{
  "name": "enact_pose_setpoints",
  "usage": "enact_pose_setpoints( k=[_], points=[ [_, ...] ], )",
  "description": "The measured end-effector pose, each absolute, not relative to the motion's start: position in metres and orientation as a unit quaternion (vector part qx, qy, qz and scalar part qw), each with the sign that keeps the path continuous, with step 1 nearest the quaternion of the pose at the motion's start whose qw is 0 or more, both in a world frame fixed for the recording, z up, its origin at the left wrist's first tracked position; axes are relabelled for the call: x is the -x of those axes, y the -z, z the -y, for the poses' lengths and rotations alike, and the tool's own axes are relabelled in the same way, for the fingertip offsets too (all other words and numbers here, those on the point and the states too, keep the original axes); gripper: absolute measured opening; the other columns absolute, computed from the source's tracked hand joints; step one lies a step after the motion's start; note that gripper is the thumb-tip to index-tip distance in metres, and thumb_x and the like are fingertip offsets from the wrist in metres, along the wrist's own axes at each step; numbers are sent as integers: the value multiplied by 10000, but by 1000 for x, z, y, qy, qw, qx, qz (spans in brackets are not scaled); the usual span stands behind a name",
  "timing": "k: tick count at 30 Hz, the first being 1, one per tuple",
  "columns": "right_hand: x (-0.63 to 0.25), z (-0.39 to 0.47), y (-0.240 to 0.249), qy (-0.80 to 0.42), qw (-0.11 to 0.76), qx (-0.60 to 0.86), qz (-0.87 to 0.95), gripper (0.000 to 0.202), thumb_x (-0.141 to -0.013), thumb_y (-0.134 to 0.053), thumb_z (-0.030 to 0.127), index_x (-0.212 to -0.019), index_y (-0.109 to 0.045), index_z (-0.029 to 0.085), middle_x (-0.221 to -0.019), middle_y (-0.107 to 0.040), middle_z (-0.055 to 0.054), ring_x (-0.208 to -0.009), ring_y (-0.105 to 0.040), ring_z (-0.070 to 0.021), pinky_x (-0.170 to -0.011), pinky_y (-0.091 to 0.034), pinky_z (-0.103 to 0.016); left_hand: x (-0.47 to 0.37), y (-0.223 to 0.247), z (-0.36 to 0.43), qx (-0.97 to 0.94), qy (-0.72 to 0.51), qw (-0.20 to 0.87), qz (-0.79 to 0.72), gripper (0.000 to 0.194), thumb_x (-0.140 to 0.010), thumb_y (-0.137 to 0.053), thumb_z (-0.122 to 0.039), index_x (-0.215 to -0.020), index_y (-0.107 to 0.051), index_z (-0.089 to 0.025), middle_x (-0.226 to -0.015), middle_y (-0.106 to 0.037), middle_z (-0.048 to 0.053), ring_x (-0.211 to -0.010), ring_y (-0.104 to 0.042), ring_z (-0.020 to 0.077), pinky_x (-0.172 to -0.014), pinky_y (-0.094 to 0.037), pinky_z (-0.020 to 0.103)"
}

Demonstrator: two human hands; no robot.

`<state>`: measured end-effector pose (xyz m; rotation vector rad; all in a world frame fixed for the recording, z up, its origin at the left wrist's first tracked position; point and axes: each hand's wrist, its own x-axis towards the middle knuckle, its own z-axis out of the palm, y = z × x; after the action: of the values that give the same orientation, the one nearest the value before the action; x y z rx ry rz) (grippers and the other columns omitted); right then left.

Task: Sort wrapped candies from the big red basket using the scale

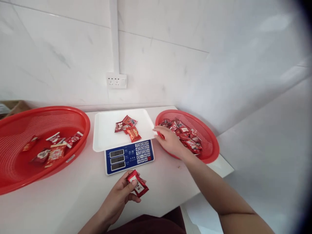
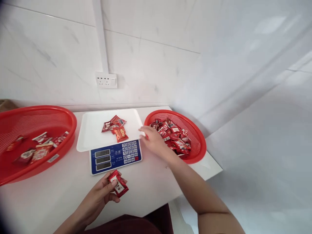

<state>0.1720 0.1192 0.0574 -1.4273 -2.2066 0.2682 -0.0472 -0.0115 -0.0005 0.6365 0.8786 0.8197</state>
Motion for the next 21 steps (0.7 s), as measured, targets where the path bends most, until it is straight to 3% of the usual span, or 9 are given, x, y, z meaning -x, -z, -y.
enact_pose_setpoints(
  k=[3,6,10,15,18,21],
  points=[
    [-219,-141,-63,-86,64,640,761,332,-887,-365,169,-1175,-529,169,-1259,-531,-101,-1122,-507,-198,-926,-396,-309,44,0,12,-295,-368,775,-421,418,-723,-665,-431,-1047,-555,-192,-953,-652,77,-794,-598,188,-590,-489,262],
    [-246,-160,-58,-135,-49,654,742,249,-811,-496,134,-1023,-626,161,-1045,-659,-98,-918,-616,-219,-777,-450,-275,40,0,12,-296,-368,766,-436,444,-695,-681,-446,-1034,-564,-185,-948,-657,87,-787,-590,190,-579,-474,258],
    [-248,-173,-42,-163,-102,654,731,240,-791,-569,251,-1002,-623,149,-949,-681,-110,-811,-639,-228,-675,-455,-262,37,2,11,-306,-367,755,-448,457,-692,-683,-446,-1042,-555,-182,-950,-649,85,-772,-576,178,-582,-471,258],
    [-232,-184,-29,-151,-114,678,710,551,-783,-554,450,-1187,-481,83,-1072,-619,-203,-902,-614,-285,-690,-461,-306,37,3,10,-317,-362,753,-449,445,-699,-674,-452,-1029,-560,-176,-945,-640,87,-783,-577,183,-609,-479,271],
    [-231,-186,-28,-154,-117,675,712,565,-759,-585,390,-1207,-461,70,-1129,-589,-224,-940,-600,-305,-703,-464,-319,38,3,11,-320,-357,755,-448,451,-704,-671,-449,-1042,-557,-174,-967,-636,97,-804,-582,194,-620,-481,278],
    [-238,-183,-36,-182,-120,648,730,486,-752,-574,237,-1215,-483,121,-1144,-608,-158,-957,-605,-258,-722,-465,-272,38,2,12,-314,-357,756,-450,456,-692,-683,-444,-1044,-557,-184,-969,-639,92,-806,-586,201,-613,-478,281]
  ],
)
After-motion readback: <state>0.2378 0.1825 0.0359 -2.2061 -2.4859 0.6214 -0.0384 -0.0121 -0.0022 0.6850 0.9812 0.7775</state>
